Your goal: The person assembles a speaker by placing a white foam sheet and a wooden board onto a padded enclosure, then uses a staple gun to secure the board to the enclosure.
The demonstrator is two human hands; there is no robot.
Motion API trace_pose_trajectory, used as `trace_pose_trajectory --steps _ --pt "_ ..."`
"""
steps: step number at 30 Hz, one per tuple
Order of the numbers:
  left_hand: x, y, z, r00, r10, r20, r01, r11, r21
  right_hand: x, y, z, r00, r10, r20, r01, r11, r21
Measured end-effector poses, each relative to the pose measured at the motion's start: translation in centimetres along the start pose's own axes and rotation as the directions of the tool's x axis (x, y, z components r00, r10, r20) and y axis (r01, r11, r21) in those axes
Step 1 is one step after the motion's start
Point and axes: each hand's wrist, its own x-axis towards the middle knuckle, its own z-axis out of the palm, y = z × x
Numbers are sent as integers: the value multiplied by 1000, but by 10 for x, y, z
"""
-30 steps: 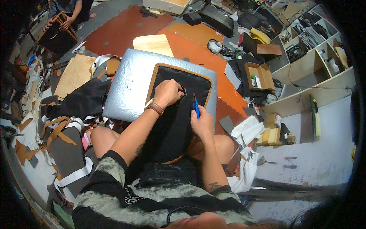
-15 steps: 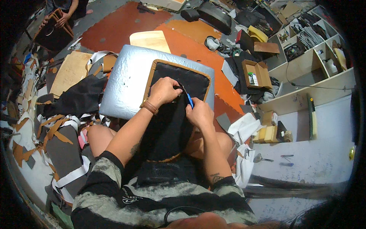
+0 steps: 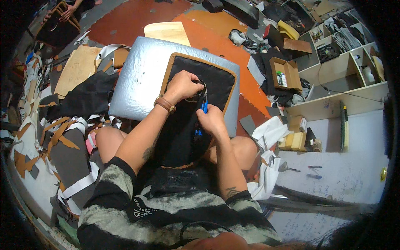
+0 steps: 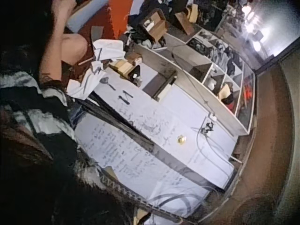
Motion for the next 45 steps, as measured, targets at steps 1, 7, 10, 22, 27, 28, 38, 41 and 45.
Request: trace_pose_trajectory --steps 1,7,10,22,27,28,38,41,45 --pt "-1 4 -2 1000 -17 23 17 999 -30 4 7 9 1000 22 9 -23 995 92" --pt "-2 5 -4 998 -43 54 52 983 -174 3 6 33 990 129 56 -140 919 369" --pt "-3 7 -4 998 -35 43 42 984 -175 8 18 47 994 105 37 -110 900 423" --pt "-55 -54 -149 804 -114 -583 -337 721 -606 -48 73 -72 980 30 -196 157 486 859" --pt "-192 -155 -247 317 -452 -834 -417 723 -551 -89 207 -149 749 588 -306 40 420 907" --pt "-210 -174 -244 309 -492 -814 -399 710 -581 -96 276 -144 821 521 -234 19 386 922" --pt "-223 -169 18 940 -332 73 303 720 -624 -139 373 82 768 478 427 -374 -206 904" --pt "-204 -178 33 918 -378 121 379 746 -547 -141 342 83 807 426 409 -377 -161 912" --pt "-194 -159 31 921 -325 213 389 789 -476 -145 336 70 848 438 297 -288 -89 953"
